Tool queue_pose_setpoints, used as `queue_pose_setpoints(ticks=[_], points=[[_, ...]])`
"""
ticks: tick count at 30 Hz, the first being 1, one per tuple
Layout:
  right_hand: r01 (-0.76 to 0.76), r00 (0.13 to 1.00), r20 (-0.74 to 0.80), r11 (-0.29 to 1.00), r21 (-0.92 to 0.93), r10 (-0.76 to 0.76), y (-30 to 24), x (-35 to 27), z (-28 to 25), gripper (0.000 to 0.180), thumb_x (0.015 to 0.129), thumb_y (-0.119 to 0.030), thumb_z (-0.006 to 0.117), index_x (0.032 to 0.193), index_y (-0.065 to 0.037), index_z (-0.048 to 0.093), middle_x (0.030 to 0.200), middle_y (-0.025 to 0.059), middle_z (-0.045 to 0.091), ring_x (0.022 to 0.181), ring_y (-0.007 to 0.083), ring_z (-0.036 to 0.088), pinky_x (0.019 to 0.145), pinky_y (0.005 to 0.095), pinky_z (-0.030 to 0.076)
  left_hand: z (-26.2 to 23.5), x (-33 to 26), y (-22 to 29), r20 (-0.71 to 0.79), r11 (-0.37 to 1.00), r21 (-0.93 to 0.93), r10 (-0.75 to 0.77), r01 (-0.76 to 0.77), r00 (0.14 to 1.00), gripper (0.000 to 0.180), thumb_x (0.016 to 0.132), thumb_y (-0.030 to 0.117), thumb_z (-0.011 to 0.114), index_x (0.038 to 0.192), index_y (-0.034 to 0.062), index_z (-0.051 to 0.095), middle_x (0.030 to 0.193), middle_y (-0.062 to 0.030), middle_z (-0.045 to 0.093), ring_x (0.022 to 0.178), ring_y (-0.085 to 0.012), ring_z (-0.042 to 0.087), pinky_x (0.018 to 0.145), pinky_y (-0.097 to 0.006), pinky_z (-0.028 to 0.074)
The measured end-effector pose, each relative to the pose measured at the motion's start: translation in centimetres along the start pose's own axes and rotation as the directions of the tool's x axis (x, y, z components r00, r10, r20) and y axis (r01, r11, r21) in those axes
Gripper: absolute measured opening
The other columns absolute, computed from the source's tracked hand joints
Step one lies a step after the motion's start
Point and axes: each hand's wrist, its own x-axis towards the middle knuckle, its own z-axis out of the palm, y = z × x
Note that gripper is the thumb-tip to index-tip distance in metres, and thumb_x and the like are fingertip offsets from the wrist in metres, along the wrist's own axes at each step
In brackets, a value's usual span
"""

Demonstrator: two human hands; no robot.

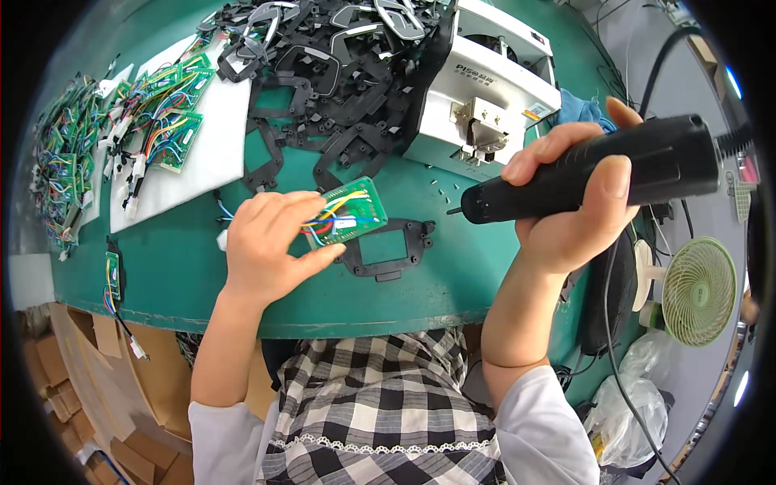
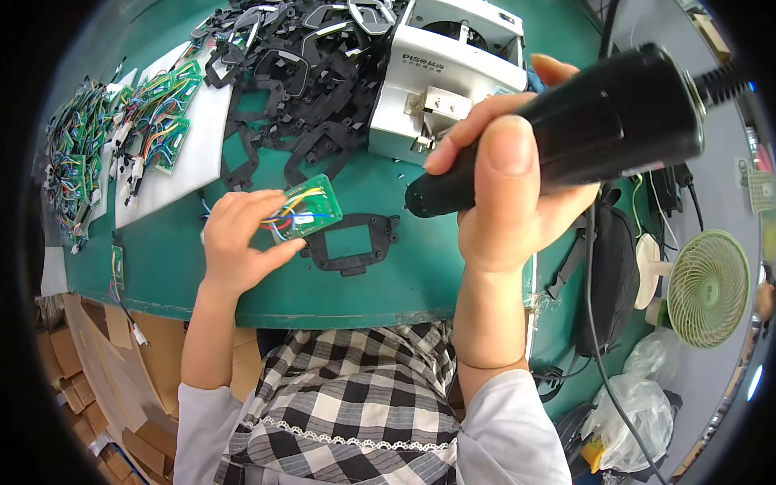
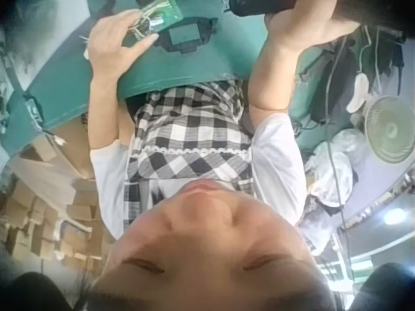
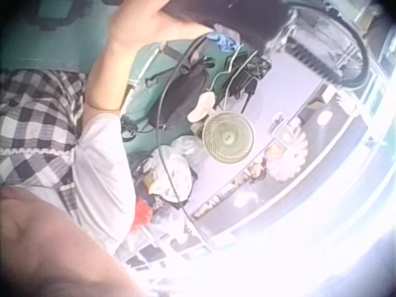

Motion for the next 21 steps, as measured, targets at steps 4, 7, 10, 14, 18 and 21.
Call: queue_pose_setpoints(ticks=[4, 7, 10, 14, 18, 21], points=[[-0.061, 0.988, -0.127, 0.982, 0.180, 0.085, 0.0, -0.5, 1.3, 0.066, 0.084, -0.036, 0.066, 0.119, 0.012, 0.037, 0.063, 0.0105, 0.058, 0.044, 0.0159, 0.055, 0.044, 0.0254, 0.047, 1.0, 0.0, 2.1, 0.069, 0.994, 0.041, 0.098, -0.101, 0.993, 0.047, 0.061, 0.035, 0.081, 0.097, 0.0076, 0.068, 0.101, -0.0046, 0.068, 0.088, -0.0237, 0.060, 0.080, -0.037, 0.046], [-0.031, 0.992, -0.110, 0.978, 0.206, 0.054, 0.8, -1.2, 1.6, 0.067, 0.083, -0.034, 0.068, 0.120, 0.012, 0.036, 0.064, 0.0111, 0.058, 0.045, 0.0159, 0.056, 0.044, 0.0261, 0.048, 1.9, -0.1, 2.4, 0.110, 0.995, -0.017, 0.099, -0.098, 0.989, 0.046, 0.063, 0.036, 0.079, 0.097, 0.0076, 0.068, 0.100, -0.0038, 0.067, 0.089, -0.0229, 0.060, 0.080, -0.037, 0.046], [-0.058, 0.990, -0.115, 0.970, 0.235, 0.087, 1.0, -1.6, 1.8, 0.066, 0.083, -0.032, 0.069, 0.119, 0.012, 0.037, 0.064, 0.0107, 0.058, 0.046, 0.0155, 0.056, 0.045, 0.0259, 0.048, 2.2, -0.1, 2.3, 0.138, 0.994, -0.028, 0.106, -0.103, 0.985, 0.046, 0.064, 0.037, 0.078, 0.098, 0.0075, 0.068, 0.100, -0.0034, 0.067, 0.091, -0.0221, 0.059, 0.081, -0.038, 0.046], [-0.091, 0.987, -0.111, 0.971, 0.222, 0.118, 1.0, -2.1, 2.4, 0.064, 0.082, -0.031, 0.070, 0.118, 0.012, 0.040, 0.065, 0.0091, 0.059, 0.047, 0.0139, 0.056, 0.044, 0.0240, 0.046, 2.1, -0.1, 2.4, 0.178, 0.994, -0.024, 0.109, -0.106, 0.978, 0.045, 0.066, 0.038, 0.077, 0.098, 0.0076, 0.068, 0.100, -0.0029, 0.066, 0.094, -0.0213, 0.059, 0.084, -0.038, 0.045], [-0.071, 0.992, -0.085, 0.974, 0.213, 0.091, 1.4, -2.4, 2.7, 0.063, 0.081, -0.029, 0.071, 0.118, 0.012, 0.041, 0.066, 0.0075, 0.060, 0.047, 0.0116, 0.056, 0.045, 0.0220, 0.044, 2.1, 0.0, 2.5, 0.179, 0.992, -0.028, 0.123, -0.120, 0.976, 0.045, 0.067, 0.039, 0.077, 0.098, 0.0077, 0.068, 0.100, -0.0027, 0.066, 0.093, -0.0212, 0.058, 0.084, -0.038, 0.044], [-0.092, 0.989, -0.090, 0.971, 0.219, 0.114, 1.2, -2.6, 2.8, 0.062, 0.081, -0.028, 0.071, 0.118, 0.012, 0.042, 0.066, 0.0075, 0.060, 0.048, 0.0115, 0.056, 0.045, 0.0220, 0.044, 2.2, -0.1, 2.5, 0.182, 0.992, -0.021, 0.129, -0.128, 0.975, 0.044, 0.067, 0.038, 0.076, 0.098, 0.0075, 0.068, 0.100, -0.0026, 0.066, 0.093, -0.0211, 0.058, 0.083, -0.038, 0.045]])
